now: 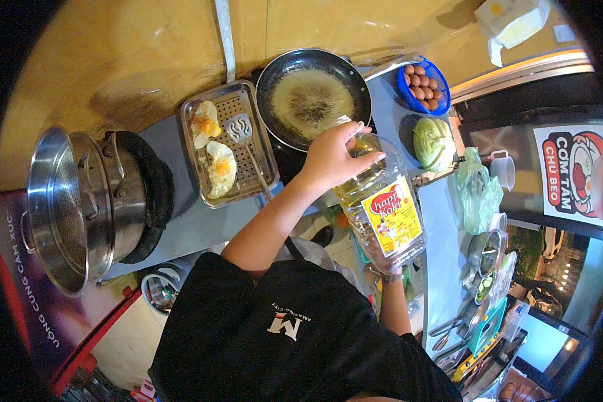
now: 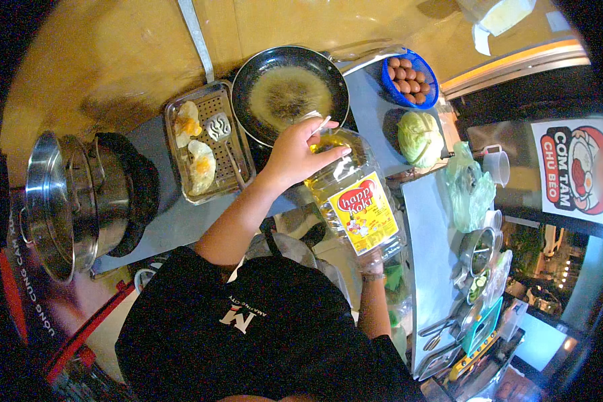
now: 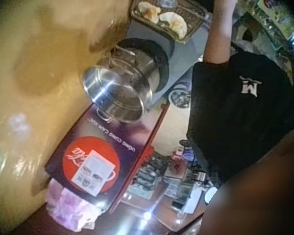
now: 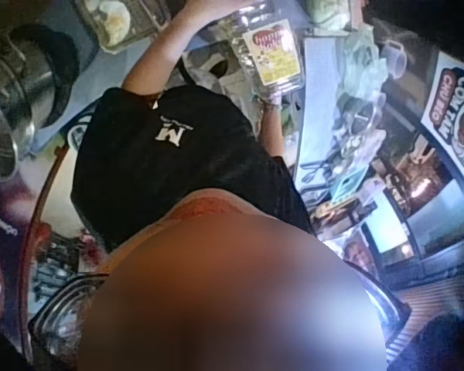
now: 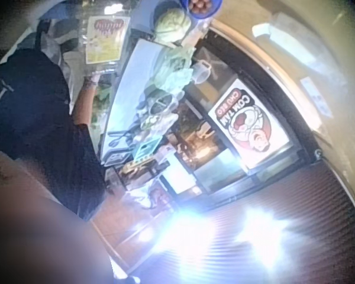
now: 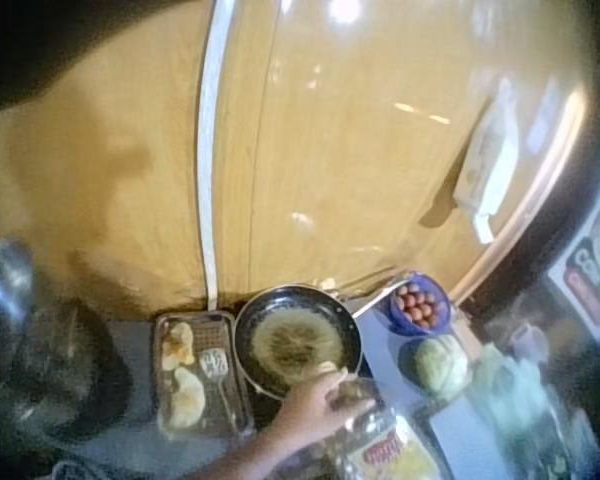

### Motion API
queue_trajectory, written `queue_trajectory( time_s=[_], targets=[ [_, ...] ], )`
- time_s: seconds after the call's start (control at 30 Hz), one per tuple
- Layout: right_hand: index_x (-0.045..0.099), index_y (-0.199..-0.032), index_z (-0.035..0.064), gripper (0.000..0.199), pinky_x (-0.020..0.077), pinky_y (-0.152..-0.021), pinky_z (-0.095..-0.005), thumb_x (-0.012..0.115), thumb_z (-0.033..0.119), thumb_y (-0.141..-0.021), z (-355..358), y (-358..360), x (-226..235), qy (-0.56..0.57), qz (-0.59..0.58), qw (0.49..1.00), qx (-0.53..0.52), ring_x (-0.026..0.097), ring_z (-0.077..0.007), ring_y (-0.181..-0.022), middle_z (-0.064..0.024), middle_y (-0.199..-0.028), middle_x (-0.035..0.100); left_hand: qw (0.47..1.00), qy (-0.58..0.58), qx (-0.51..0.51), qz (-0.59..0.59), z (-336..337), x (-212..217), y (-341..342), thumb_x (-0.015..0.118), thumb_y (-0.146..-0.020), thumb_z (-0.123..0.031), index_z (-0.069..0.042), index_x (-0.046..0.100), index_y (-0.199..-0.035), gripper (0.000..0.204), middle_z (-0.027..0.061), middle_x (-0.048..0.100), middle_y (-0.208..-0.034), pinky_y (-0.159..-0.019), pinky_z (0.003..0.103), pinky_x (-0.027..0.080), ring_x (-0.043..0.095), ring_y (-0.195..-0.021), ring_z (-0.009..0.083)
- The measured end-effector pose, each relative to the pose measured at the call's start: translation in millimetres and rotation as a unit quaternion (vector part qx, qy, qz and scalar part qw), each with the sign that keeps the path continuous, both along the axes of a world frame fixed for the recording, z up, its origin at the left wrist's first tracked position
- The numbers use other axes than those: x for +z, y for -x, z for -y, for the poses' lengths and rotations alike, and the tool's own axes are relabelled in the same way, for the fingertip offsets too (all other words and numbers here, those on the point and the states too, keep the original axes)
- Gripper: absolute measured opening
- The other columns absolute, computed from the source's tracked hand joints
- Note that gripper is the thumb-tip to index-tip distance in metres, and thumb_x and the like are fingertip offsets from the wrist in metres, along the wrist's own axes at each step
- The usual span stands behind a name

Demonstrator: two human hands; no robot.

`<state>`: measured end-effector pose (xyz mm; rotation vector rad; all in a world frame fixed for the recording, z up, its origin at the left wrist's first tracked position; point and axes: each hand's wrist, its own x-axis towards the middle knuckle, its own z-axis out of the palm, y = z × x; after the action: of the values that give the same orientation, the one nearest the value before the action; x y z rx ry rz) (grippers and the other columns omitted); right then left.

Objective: The person uses tongs to flip meat on a gas grill, adds seasoned meat from a container to the grill, and uses a spoon to transfer a fried egg from a pan to a tray.

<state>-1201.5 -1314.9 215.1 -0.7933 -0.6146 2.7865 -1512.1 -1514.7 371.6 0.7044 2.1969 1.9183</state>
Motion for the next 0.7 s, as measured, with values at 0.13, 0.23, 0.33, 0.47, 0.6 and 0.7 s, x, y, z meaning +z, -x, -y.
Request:
queue_trajectory(
  time_s=[0.13, 0.23, 0.33, 0.47, 0.6, 0.7],
  targets=[
    [0.043, -0.132, 0.0119, 0.05, 0.0333, -0.101, -0.0497, 0.049, 0.038, -0.09, 21, 1, -27, 0.037, 0.002, 0.999, 0.0, 0.043, -0.0272, -0.122, -0.0094, -0.132, 0.048, 0.999, -0.038, 0.015, -0.004, -3, 7, -13, 0.078, -0.067, -0.033, -0.003, 0.063, -0.097, 0.045, 0.005, 0.052, -0.062, -0.05, 0.028, 0.039, 0.047, -0.052, 0.0129],
    [0.043, -0.132, 0.0118, 0.05, 0.0339, -0.101, -0.0499, 0.048, 0.039, -0.09, 31, 4, -42, 0.045, 0.028, 0.999, -0.005, 0.044, -0.0275, -0.121, -0.0097, -0.132, 0.048, 1.0, 0.012, -0.005, 0.01, 6, 21, -25, 0.078, -0.068, -0.03, -0.002, 0.063, -0.096, 0.042, 0.0038, 0.051, -0.061, -0.049, 0.026, 0.037, 0.044, -0.051, 0.0103],
    [0.043, -0.132, 0.0115, 0.057, 0.0352, -0.1, -0.0501, 0.045, 0.048, -0.089, 34, 4, -65, 0.02, 0.114, 0.993, -0.002, 0.045, -0.0295, -0.12, -0.0119, -0.133, 0.047, 0.999, -0.046, -0.012, 0.028, 9, 25, -44, 0.079, -0.07, -0.025, -0.001, 0.063, -0.097, 0.04, 0.0, 0.047, -0.061, -0.046, 0.023, 0.032, 0.038, -0.051, 0.0058],
    [0.044, -0.131, 0.0094, 0.055, 0.0288, -0.105, -0.0491, 0.056, 0.036, -0.084, 36, 5, -77, 0.096, 0.013, 0.993, 0.062, 0.037, -0.0296, -0.128, -0.0092, -0.14, 0.04, 0.995, 0.004, -0.081, 0.058, 30, 46, -90, 0.079, -0.07, -0.012, 0.002, 0.06, -0.103, 0.04, -0.0041, 0.051, -0.075, -0.048, 0.018, 0.026, 0.03, -0.057, -0.0006],
    [0.043, -0.132, 0.0098, 0.057, 0.0366, -0.099, -0.0491, 0.048, 0.045, -0.087, 31, -14, -103, -0.067, 0.022, 0.982, 0.175, 0.045, -0.0316, -0.12, -0.0148, -0.129, 0.049, 0.986, -0.01, -0.132, 0.102, 37, 59, -162, 0.079, -0.071, -0.015, -0.001, 0.063, -0.102, 0.038, -0.009, 0.038, -0.062, -0.046, 0.019, 0.019, 0.025, -0.054, 0.0],
    [0.045, -0.129, 0.0091, 0.048, 0.0424, -0.092, -0.0419, 0.051, 0.033, -0.088, 14, -55, -159, -0.155, 0.117, 0.939, 0.284, 0.052, -0.029, -0.109, -0.0139, -0.118, 0.055, 0.97, 0.045, -0.141, 0.191, 47, 62, -225, 0.077, -0.073, -0.015, -0.003, 0.063, -0.106, 0.038, -0.0047, 0.052, -0.069, -0.049, 0.017, 0.029, 0.034, -0.055, 0.0001]
  ],
)
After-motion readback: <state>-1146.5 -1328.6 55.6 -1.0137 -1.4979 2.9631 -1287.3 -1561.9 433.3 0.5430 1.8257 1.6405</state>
